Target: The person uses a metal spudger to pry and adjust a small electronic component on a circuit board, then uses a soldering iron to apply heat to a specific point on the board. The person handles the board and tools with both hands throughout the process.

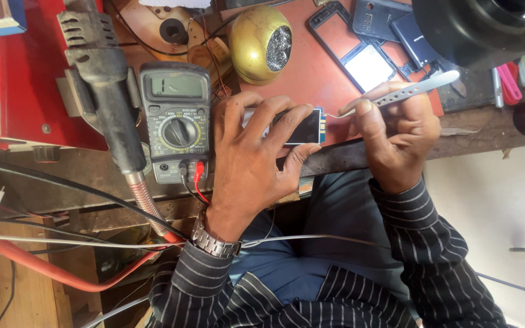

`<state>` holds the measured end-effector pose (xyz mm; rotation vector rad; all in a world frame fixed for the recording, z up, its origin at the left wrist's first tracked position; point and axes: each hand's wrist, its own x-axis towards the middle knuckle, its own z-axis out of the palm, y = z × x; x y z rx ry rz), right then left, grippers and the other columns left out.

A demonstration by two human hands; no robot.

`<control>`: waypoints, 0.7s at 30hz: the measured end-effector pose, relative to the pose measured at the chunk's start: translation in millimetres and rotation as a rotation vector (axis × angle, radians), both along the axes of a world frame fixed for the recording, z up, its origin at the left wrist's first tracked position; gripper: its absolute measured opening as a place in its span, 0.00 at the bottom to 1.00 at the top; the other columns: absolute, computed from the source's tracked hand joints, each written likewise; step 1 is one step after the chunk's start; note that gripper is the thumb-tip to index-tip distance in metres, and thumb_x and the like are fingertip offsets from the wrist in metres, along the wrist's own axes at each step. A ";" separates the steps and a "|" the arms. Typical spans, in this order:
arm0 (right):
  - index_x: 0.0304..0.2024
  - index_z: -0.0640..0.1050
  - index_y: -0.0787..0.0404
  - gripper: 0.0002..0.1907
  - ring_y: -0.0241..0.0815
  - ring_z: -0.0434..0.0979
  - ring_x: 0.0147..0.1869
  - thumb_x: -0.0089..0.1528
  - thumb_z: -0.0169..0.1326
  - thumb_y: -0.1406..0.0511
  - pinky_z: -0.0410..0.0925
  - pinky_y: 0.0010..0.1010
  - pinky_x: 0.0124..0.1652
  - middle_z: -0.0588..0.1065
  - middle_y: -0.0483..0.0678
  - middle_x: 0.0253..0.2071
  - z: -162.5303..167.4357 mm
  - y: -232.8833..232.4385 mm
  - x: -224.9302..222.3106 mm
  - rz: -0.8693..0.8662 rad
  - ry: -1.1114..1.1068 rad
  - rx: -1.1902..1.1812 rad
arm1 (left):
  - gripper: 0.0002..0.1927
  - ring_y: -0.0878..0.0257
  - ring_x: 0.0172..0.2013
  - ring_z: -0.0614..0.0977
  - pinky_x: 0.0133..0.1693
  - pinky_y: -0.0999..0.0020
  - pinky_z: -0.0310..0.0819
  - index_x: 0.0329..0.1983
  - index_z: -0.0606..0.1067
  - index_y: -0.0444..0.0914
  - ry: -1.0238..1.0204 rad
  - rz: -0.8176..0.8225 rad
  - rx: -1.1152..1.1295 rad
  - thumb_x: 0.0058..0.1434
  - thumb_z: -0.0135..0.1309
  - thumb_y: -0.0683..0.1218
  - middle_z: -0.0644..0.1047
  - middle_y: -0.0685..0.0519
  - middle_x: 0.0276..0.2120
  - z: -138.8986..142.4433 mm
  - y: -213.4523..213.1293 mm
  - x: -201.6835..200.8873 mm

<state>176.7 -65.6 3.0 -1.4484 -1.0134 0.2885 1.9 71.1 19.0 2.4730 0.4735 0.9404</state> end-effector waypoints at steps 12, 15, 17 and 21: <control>0.56 0.68 0.66 0.06 0.35 0.74 0.37 0.79 0.51 0.72 0.68 0.23 0.40 0.77 0.52 0.42 -7.3 1.8 -1.7 -0.117 0.135 0.167 | 0.24 0.49 0.57 0.69 0.62 0.51 0.65 0.58 0.76 0.45 -0.031 0.002 -0.021 0.60 0.67 0.53 0.74 0.57 0.52 -1.4 -0.8 0.8; 0.58 0.70 0.68 0.07 0.32 0.70 0.36 0.79 0.51 0.71 0.63 0.20 0.37 0.76 0.49 0.41 9.9 -0.2 -8.7 -0.201 0.033 0.078 | 0.24 0.50 0.57 0.69 0.62 0.51 0.64 0.57 0.76 0.45 -0.031 -0.005 -0.024 0.59 0.67 0.53 0.74 0.56 0.52 -0.9 -0.3 -0.2; 0.60 0.73 0.69 0.10 0.33 0.72 0.39 0.78 0.52 0.70 0.65 0.21 0.38 0.76 0.47 0.41 26.8 -5.1 -11.4 -0.271 -0.226 -0.056 | 0.24 0.50 0.57 0.69 0.62 0.50 0.64 0.57 0.76 0.45 -0.025 -0.006 -0.016 0.59 0.67 0.53 0.74 0.56 0.52 -1.2 0.6 0.0; 0.55 0.79 0.69 0.10 0.38 0.76 0.41 0.72 0.57 0.71 0.68 0.28 0.41 0.75 0.51 0.40 56.0 -4.7 -11.1 -0.227 -0.661 -0.268 | 0.24 0.50 0.58 0.70 0.62 0.48 0.63 0.57 0.77 0.44 -0.031 -0.007 0.002 0.60 0.66 0.54 0.74 0.55 0.52 -2.4 0.2 -1.6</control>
